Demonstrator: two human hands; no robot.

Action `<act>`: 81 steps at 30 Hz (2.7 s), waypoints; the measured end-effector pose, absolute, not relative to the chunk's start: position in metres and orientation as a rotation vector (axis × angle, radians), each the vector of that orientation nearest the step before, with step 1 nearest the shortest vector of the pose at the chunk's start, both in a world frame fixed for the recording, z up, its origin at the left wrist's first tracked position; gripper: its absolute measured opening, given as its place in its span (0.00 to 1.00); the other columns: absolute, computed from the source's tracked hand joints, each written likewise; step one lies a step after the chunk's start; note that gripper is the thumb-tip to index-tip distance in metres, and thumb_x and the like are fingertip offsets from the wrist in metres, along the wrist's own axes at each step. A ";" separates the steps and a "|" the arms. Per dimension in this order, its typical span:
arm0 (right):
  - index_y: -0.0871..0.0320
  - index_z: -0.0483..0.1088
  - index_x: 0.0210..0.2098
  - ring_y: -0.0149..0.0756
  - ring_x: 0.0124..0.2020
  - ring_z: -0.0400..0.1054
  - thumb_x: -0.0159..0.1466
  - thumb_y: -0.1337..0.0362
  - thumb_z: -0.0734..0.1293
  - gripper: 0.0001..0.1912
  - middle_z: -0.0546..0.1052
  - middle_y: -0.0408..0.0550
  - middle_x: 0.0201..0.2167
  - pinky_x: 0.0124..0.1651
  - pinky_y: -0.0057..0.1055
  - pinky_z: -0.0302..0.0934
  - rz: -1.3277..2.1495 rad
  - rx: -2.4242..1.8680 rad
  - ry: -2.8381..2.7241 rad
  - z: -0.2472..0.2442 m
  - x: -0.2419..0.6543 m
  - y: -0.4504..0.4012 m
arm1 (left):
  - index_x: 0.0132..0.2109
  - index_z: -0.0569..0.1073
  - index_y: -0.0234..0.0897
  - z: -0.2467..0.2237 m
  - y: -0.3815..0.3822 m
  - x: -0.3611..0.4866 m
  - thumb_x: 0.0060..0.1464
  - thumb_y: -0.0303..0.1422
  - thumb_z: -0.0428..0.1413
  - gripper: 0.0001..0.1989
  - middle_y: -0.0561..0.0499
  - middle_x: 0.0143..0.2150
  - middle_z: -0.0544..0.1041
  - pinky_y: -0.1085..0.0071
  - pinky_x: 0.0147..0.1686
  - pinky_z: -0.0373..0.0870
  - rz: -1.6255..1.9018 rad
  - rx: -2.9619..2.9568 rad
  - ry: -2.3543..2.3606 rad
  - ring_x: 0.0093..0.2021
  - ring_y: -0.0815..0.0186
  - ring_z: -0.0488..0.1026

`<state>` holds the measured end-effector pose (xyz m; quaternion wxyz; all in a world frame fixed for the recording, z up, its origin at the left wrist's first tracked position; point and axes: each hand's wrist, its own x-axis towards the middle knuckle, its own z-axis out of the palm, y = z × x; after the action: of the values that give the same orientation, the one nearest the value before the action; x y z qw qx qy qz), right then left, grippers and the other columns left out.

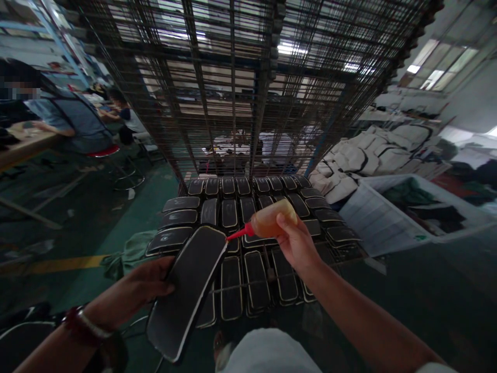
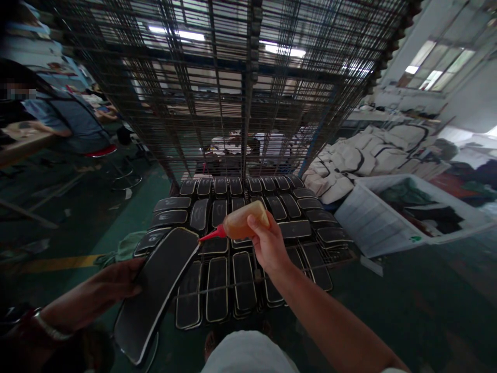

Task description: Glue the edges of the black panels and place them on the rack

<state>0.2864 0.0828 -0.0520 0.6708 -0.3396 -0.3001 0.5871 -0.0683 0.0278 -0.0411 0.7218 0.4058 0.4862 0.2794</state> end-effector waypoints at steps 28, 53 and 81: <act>0.52 0.79 0.48 0.51 0.48 0.79 0.57 0.52 0.85 0.24 0.84 0.48 0.44 0.56 0.45 0.73 1.510 -0.796 -0.830 -0.068 0.260 0.019 | 0.47 0.85 0.32 -0.049 0.032 -0.049 0.40 0.24 0.74 0.23 0.39 0.40 0.90 0.60 0.38 0.86 0.723 0.582 1.077 0.34 0.51 0.88; 0.53 0.78 0.53 0.53 0.51 0.80 0.57 0.55 0.86 0.28 0.85 0.52 0.47 0.58 0.49 0.74 1.553 -0.742 -0.733 -0.086 0.244 -0.004 | 0.37 0.79 0.31 -0.060 0.044 -0.044 0.54 0.13 0.56 0.12 0.44 0.27 0.85 0.65 0.24 0.85 1.101 0.247 1.395 0.22 0.57 0.84; 0.51 0.77 0.50 0.43 0.43 0.76 0.56 0.54 0.85 0.26 0.82 0.43 0.40 0.50 0.38 0.69 1.410 -0.768 -1.026 -0.081 0.276 0.076 | 0.43 0.85 0.31 -0.062 0.021 -0.004 0.42 0.18 0.67 0.18 0.41 0.39 0.89 0.62 0.35 0.85 0.903 0.430 1.135 0.33 0.52 0.87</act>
<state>0.2758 0.0757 -0.0814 0.5795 -0.3285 -0.4388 0.6030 -0.0042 0.0207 -0.0620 0.7274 0.1953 0.5147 0.4097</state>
